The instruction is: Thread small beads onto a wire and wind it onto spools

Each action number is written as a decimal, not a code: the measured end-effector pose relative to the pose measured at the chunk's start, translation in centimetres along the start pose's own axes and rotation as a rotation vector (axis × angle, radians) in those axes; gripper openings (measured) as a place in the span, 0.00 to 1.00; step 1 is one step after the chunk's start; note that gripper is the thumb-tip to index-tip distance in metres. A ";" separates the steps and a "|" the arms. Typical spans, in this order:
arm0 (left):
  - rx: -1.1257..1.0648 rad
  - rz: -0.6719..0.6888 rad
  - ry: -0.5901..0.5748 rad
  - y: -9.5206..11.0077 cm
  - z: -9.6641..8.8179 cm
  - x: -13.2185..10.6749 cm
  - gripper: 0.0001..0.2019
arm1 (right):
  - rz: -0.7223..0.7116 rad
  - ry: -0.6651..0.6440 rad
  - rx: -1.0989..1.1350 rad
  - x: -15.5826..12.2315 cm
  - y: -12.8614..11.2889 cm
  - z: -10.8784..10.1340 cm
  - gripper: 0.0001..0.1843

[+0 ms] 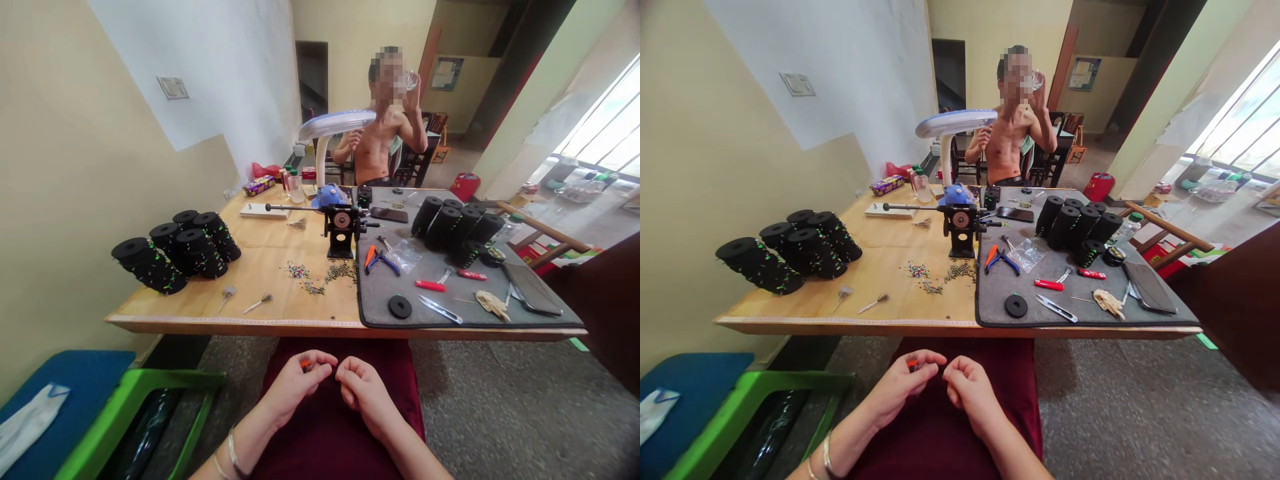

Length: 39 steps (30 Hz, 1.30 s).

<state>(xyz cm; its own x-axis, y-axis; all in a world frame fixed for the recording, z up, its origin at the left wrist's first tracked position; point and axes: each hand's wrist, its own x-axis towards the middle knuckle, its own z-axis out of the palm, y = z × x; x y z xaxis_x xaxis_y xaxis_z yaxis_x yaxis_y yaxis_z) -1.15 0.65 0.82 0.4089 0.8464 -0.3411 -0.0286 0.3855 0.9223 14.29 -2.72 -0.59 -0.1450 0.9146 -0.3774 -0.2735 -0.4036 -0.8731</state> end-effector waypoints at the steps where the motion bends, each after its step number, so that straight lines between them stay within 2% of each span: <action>1: 0.001 0.012 0.002 0.0 0.0 0.2 0.15 | 0.008 -0.010 -0.001 0.0 0.1 -0.1 0.14; 11: 0.022 0.065 0.115 0.7 -0.3 0.5 0.14 | 0.015 -0.077 -0.007 0.2 0.4 -0.7 0.16; 17: 0.169 0.109 0.138 1.4 -0.1 0.2 0.14 | -0.077 -0.010 0.005 0.5 -0.2 -1.4 0.23; 24: 0.306 0.200 0.139 1.3 0.3 0.4 0.13 | -0.087 -0.141 0.058 1.3 -1.2 -0.5 0.23; 27: 0.352 0.225 0.153 1.3 0.2 0.5 0.12 | -0.089 -0.141 -0.051 1.6 -1.2 0.0 0.22; 31: 0.440 0.265 0.179 1.4 0.1 0.5 0.10 | -0.114 -0.069 -0.251 1.6 -1.2 0.3 0.14; 35: 0.579 0.306 0.195 2.0 -0.7 0.9 0.10 | -0.147 -0.028 -0.273 1.5 -1.0 0.3 0.14; 39: 0.822 0.348 0.314 3.6 -2.6 1.9 0.08 | -0.149 0.001 -0.099 1.8 -0.1 -0.4 0.16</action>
<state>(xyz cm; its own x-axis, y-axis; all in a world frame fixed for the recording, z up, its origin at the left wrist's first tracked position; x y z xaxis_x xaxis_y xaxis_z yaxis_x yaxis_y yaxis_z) -2.86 4.58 3.07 0.2309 0.9715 0.0540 0.5983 -0.1856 0.7795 14.41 -0.99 -1.28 -0.1092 0.9642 -0.2415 -0.1973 -0.2592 -0.9455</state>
